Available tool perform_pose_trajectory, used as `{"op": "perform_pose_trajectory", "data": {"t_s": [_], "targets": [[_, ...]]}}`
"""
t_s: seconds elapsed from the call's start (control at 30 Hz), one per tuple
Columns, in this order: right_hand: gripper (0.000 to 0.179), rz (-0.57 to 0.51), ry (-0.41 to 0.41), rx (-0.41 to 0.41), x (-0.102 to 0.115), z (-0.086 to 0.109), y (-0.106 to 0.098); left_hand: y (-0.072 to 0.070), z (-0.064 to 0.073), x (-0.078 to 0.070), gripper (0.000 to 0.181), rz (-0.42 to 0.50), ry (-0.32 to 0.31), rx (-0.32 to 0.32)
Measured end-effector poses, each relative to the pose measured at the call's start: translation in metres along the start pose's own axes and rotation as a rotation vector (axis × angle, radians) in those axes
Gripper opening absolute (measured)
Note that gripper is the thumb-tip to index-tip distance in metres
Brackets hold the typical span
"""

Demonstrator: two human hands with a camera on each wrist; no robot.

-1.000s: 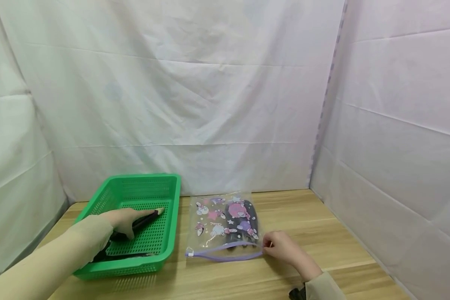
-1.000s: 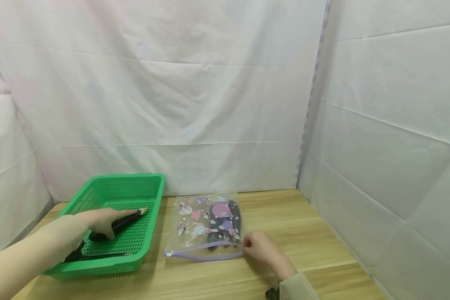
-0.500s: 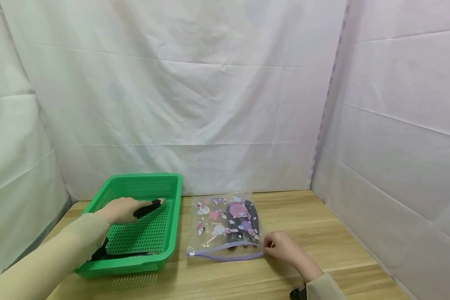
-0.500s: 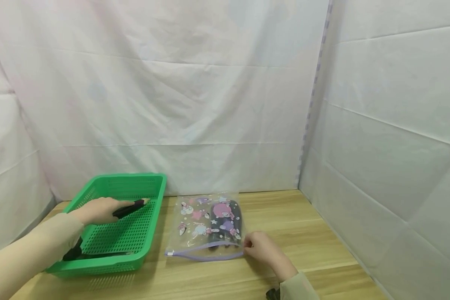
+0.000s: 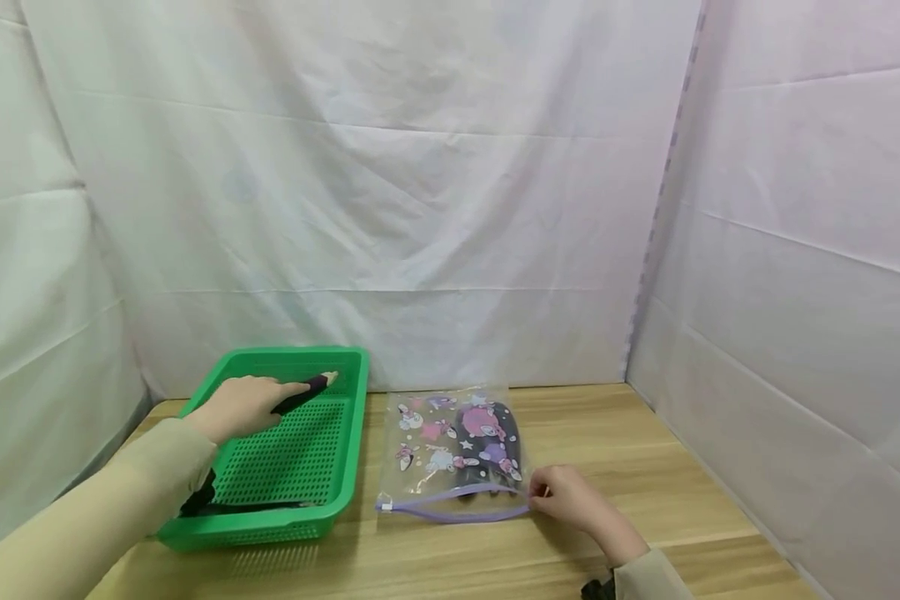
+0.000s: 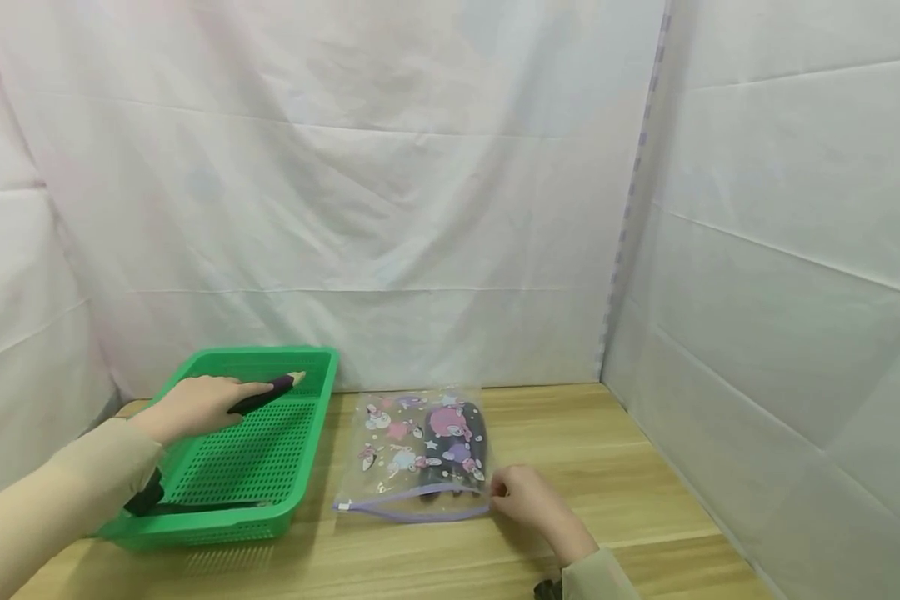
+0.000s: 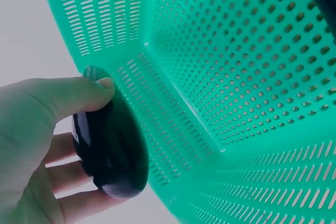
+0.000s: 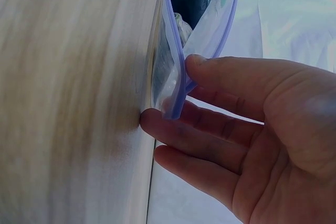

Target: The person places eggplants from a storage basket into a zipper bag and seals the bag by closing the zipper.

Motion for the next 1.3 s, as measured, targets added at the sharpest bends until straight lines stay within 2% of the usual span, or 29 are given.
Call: {"op": "perform_pose_trajectory", "data": {"t_s": [0.17,0.37,0.9,1.3], "targets": [[0.017,-0.006,-0.008,-0.002,0.003,0.002,0.0,-0.01,0.002,0.004,0.054,0.0,0.002,-0.023],[0.015,0.013,-0.001,-0.005,0.0,-0.001,-0.002,-0.017,0.003,0.009,0.055,0.03,-0.018,0.018],[0.017,0.017,0.021,0.01,-0.004,0.0,0.001,-0.012,0.005,0.003,0.058,0.077,-0.022,0.069],[0.017,-0.003,0.013,0.005,-0.002,0.0,-0.001,-0.022,0.008,0.004,0.06,0.076,-0.044,0.046]]}}
Point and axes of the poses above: each hand's wrist, its own z-axis away from the middle knuckle, its own y-axis out of the palm, x = y × z, the point moved 10 cm from there along -z, towards the middle knuckle, and after that the axes turned 10 degrees about -z, right-handed, at the moved point
